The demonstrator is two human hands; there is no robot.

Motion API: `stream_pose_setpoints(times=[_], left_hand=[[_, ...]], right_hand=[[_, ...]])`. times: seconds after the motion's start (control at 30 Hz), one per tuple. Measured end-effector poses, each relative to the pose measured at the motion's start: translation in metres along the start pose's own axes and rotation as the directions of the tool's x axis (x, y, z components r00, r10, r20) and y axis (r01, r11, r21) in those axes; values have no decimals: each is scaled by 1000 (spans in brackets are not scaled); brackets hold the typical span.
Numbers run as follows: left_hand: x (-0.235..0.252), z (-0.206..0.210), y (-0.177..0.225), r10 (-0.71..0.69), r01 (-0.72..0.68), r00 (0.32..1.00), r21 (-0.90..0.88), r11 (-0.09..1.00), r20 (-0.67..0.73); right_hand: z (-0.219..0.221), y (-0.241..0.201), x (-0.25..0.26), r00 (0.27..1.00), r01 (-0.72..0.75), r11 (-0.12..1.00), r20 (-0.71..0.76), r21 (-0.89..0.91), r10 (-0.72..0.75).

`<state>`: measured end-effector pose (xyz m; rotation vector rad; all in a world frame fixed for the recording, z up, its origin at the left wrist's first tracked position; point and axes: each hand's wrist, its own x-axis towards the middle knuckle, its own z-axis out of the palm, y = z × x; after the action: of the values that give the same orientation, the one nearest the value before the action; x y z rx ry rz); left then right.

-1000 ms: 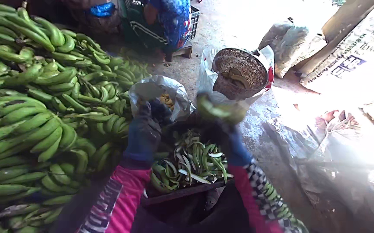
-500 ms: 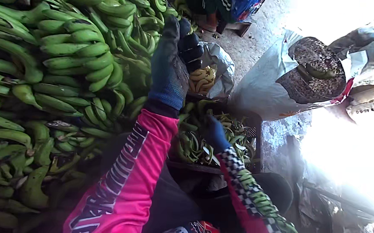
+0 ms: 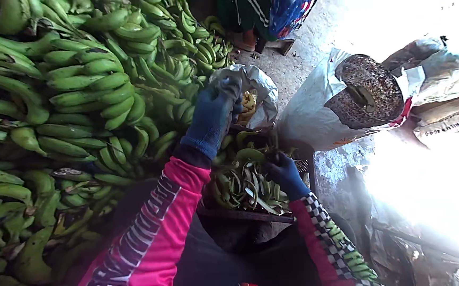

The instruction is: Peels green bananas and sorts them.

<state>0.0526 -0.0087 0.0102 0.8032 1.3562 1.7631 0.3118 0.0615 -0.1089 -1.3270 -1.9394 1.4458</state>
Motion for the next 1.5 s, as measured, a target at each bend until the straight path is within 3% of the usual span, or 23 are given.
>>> stream_pose_setpoints(times=[0.07, 0.1, 0.13, 0.2, 0.23, 0.27, 0.33, 0.4, 0.5, 0.57, 0.7, 0.8, 0.9, 0.97, 1.0, 1.07, 1.13, 1.2, 1.27, 1.37, 1.43, 1.5], left_hand=[[-6, 10, -6, -6, -25, 994, 275, 961, 113], [-10, 16, -12, 36, -126, 976, 422, 898, 213], [-14, 22, -20, 64, -257, 938, 562, 786, 340], [-22, 40, -42, 14, -494, 835, 738, 459, 550], [-28, 52, -56, -60, -560, 788, 754, 342, 612], [-33, 63, -70, -148, -583, 754, 756, 298, 640], [-36, 78, -86, -258, -519, 744, 776, 359, 617], [-33, 81, -91, -201, -364, 808, 737, 569, 554], [-32, 82, -89, -143, -74, 895, 457, 886, 423], [-33, 87, -86, -94, -15, 933, 300, 954, 346], [-33, 93, -98, 142, -233, 938, 273, 934, 316], [-38, 99, -100, 207, -327, 912, 323, 888, 354], [-45, 101, -98, 286, -396, 882, 257, 882, 375], [-45, 96, -87, 265, -333, 898, 149, 931, 352], [-43, 90, -77, 223, -281, 912, 130, 951, 344], [-40, 76, -66, 51, -89, 952, 115, 989, 300], [-38, 69, -65, -103, 101, 971, 21, 995, 214], [-33, 69, -69, -175, 192, 967, -79, 978, 184], [-33, 69, -71, -224, 243, 951, -63, 968, 215], [-43, 73, -70, -224, 220, 936, 44, 974, 273], [-49, 75, -69, -213, 166, 941, 188, 968, 263], [-52, 82, -70, -272, 213, 939, 267, 940, 208]], right_hand=[[-27, -4, -8, 997, 20, 998, -80, 53, -15], [-38, -3, -11, 991, 48, 999, -122, -6, -48], [-46, -3, -13, 984, 75, 993, -156, -93, -89], [-53, -11, -19, 974, 99, 971, -176, -217, -139], [-53, -16, -24, 974, 124, 968, -160, -218, -161], [-52, -20, -28, 971, 167, 968, -138, -187, -195], [-52, -22, -34, 956, 239, 969, -157, -70, -247], [-57, -15, -34, 935, 245, 968, -274, 47, -223], [-71, -2, -32, 920, 179, 979, -368, 98, -131], [-72, 0, -35, 919, 197, 976, -364, 96, -150], [-51, -3, -44, 938, 245, 967, -270, 74, -217], [-40, -2, -42, 958, 219, 973, -208, 77, -199], [-38, 7, -31, 995, 59, 997, -79, -40, -62], [-37, 18, -21, 998, -60, 992, -6, -108, 59], [-36, 21, -20, 999, -46, 991, -10, -126, 45], [-34, 15, -24, 989, 113, 978, -79, -174, -128], [-31, 7, -32, 918, 331, 907, -136, -262, -374], [-28, -1, -39, 827, 496, 812, -118, -307, -550], [-24, -9, -45, 790, 557, 753, -55, -351, -610], [-21, -11, -47, 808, 545, 749, -1, -376, -589], [-22, -5, -39, 803, 499, 741, -82, -450, -590], [-30, 2, -27, 782, 385, 738, -228, -555, -579]])
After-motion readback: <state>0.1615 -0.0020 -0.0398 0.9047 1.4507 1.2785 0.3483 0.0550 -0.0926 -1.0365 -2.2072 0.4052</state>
